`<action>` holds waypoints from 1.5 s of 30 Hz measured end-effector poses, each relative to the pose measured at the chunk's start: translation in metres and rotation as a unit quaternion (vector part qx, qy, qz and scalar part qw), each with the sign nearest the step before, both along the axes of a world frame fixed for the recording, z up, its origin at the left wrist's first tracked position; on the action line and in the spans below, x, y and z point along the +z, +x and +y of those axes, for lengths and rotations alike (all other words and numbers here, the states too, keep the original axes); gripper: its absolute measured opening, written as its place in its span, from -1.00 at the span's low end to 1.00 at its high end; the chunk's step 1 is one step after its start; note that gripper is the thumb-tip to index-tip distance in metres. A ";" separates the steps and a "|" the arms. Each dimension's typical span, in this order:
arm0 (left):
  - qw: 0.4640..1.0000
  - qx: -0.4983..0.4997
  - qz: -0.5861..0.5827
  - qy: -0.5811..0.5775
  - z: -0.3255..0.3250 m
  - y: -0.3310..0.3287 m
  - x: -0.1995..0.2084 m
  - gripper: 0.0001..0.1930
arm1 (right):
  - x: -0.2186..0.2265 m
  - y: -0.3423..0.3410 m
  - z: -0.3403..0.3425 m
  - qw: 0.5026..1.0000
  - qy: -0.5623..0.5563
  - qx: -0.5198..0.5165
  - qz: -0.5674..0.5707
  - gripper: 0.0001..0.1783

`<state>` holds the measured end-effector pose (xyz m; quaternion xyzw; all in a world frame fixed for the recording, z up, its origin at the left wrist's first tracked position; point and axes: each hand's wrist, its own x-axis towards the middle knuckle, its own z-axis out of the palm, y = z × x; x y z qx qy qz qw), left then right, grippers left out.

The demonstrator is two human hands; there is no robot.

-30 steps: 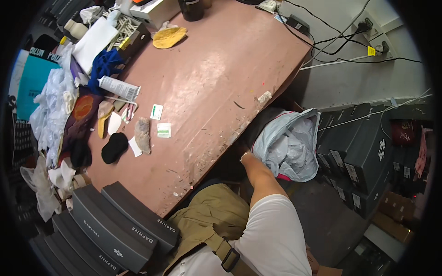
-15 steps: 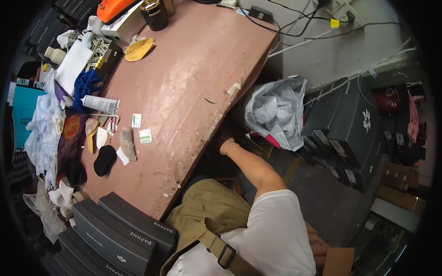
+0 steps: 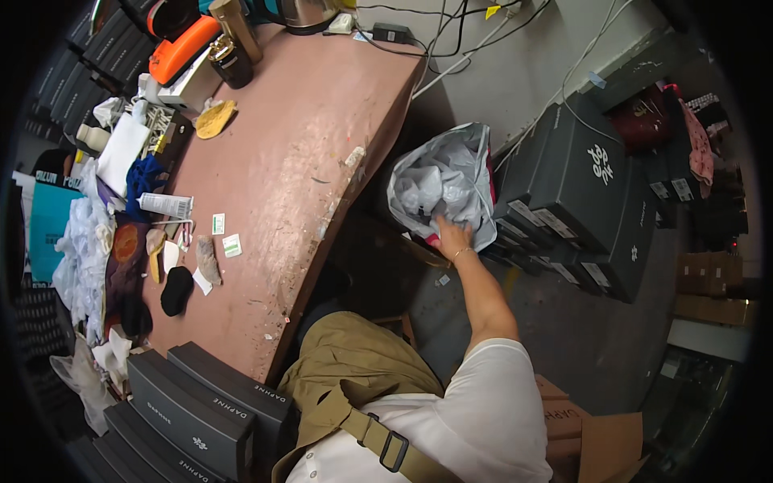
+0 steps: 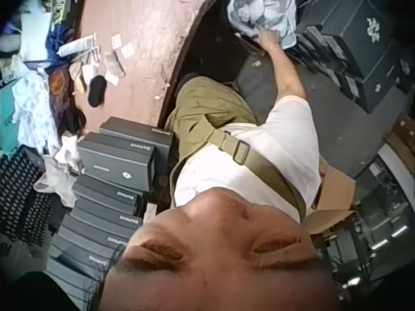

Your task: Inspecting, cleaning, and packing glittery high-heeled shoes into boxes.

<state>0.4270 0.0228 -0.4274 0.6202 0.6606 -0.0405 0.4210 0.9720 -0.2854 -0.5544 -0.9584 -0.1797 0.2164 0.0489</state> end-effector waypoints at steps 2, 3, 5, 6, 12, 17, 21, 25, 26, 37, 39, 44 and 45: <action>0.993 -0.056 0.092 -0.046 -0.010 -0.019 0.023 -0.78 | -0.048 -0.003 0.000 0.990 0.035 0.136 -0.011 -0.76; 0.975 -0.107 0.164 -0.107 -0.021 -0.026 0.039 -0.78 | -0.047 -0.014 0.010 0.981 0.066 0.185 -0.005 -0.83; 0.906 -0.246 0.271 -0.213 -0.035 -0.017 0.073 -0.79 | -0.026 -0.039 0.033 0.965 0.106 0.238 -0.011 -0.87; 0.909 -0.311 0.209 -0.182 -0.041 0.009 0.099 -0.79 | -0.015 -0.050 0.038 0.961 0.127 0.246 0.003 -0.88; 0.918 -0.211 -0.306 -0.134 -0.090 0.284 0.035 -0.22 | 0.024 -0.085 0.025 0.944 0.168 0.285 0.011 -0.89; 0.913 -0.217 -0.152 -0.311 -0.135 0.369 -0.073 -0.32 | 0.064 -0.118 0.016 0.926 0.173 0.328 0.075 -0.86; 0.913 -0.376 -0.125 -0.096 -0.133 0.343 -0.095 -0.55 | 0.090 -0.087 0.008 0.928 0.327 0.119 0.133 -0.66; 0.906 -0.364 -0.156 -0.149 -0.132 0.349 -0.066 -0.58 | 0.075 -0.016 0.030 0.976 0.216 -0.003 0.032 -0.13; 0.903 -0.359 -0.167 -0.168 -0.133 0.356 -0.053 -0.61 | 0.024 -0.021 0.039 0.967 0.239 -0.026 0.089 -0.10; 0.891 -0.403 -0.144 -0.152 -0.124 0.345 -0.081 -0.73 | -0.202 -0.052 0.110 0.924 -0.165 0.137 0.317 -0.25; 0.892 -0.410 -0.127 -0.139 -0.129 0.343 -0.084 -0.74 | -0.222 -0.044 0.116 0.924 -0.170 0.121 0.322 -0.25; 0.891 -0.396 -0.153 -0.163 -0.124 0.347 -0.092 -0.79 | -0.250 -0.037 0.128 0.923 -0.170 0.106 0.330 -0.26; 0.896 -0.387 -0.145 -0.159 -0.125 0.348 -0.092 -0.79 | -0.252 -0.035 0.125 0.923 -0.170 0.104 0.329 -0.26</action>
